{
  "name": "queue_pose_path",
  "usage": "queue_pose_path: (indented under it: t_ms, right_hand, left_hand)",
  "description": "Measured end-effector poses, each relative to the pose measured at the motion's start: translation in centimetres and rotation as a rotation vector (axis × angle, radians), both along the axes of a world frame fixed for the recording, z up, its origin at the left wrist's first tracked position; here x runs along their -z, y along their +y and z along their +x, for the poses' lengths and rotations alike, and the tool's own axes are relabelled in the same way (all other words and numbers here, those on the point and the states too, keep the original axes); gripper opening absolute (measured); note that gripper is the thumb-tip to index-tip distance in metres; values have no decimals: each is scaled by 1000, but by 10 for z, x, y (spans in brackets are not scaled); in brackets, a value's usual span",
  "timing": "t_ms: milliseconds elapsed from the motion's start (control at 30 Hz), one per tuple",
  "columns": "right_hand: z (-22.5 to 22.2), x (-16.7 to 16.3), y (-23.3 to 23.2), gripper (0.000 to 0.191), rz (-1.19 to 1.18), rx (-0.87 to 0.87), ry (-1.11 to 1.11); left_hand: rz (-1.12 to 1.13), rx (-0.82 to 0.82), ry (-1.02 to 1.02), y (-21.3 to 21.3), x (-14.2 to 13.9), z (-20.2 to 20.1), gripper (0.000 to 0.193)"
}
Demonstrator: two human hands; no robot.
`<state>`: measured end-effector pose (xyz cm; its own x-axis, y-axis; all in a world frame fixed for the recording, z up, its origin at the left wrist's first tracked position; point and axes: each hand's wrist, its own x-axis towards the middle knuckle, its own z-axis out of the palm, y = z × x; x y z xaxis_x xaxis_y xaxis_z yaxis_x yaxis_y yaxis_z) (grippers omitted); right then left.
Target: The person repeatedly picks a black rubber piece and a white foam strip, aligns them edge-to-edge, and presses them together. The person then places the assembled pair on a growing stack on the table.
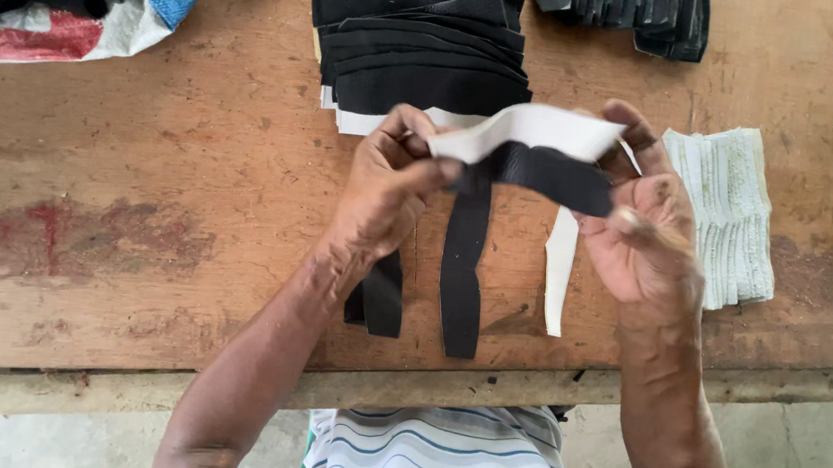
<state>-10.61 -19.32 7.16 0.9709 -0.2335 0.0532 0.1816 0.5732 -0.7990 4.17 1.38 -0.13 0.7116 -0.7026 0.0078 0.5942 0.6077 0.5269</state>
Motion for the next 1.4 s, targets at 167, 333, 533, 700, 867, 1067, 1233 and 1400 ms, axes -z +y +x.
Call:
queue_pose_path:
  t_ms: [167, 333, 533, 700, 867, 1067, 1233, 1400]
  right_hand:
    - [3, 11, -5, 51, -241, 214, 150]
    - [9, 17, -6, 63, -413, 196, 100]
    - [13, -6, 3, 71, -719, 280, 190]
    - [14, -13, 3, 67, -643, 151, 149]
    - [15, -5, 3, 48, -849, 110, 184]
    - [15, -7, -4, 44, -913, -50, 437]
    - [17, 2, -4, 34, -932, -77, 514]
    - [17, 18, -1, 25, -553, -81, 304]
  left_hand:
    - [294, 277, -132, -3, -8, -17, 54]
    - [151, 294, -28, -2, -15, -18, 69]
    - [204, 373, -166, -2, -19, -22, 73]
    - [571, 311, -390, -7, -15, -26, 57]
    - [503, 242, -421, -6, -9, -24, 22]
    - [378, 176, -348, -5, -10, -23, 18]
    - [442, 238, -277, -6, -12, -23, 28]
    - [326, 181, -188, -8, -5, -26, 30]
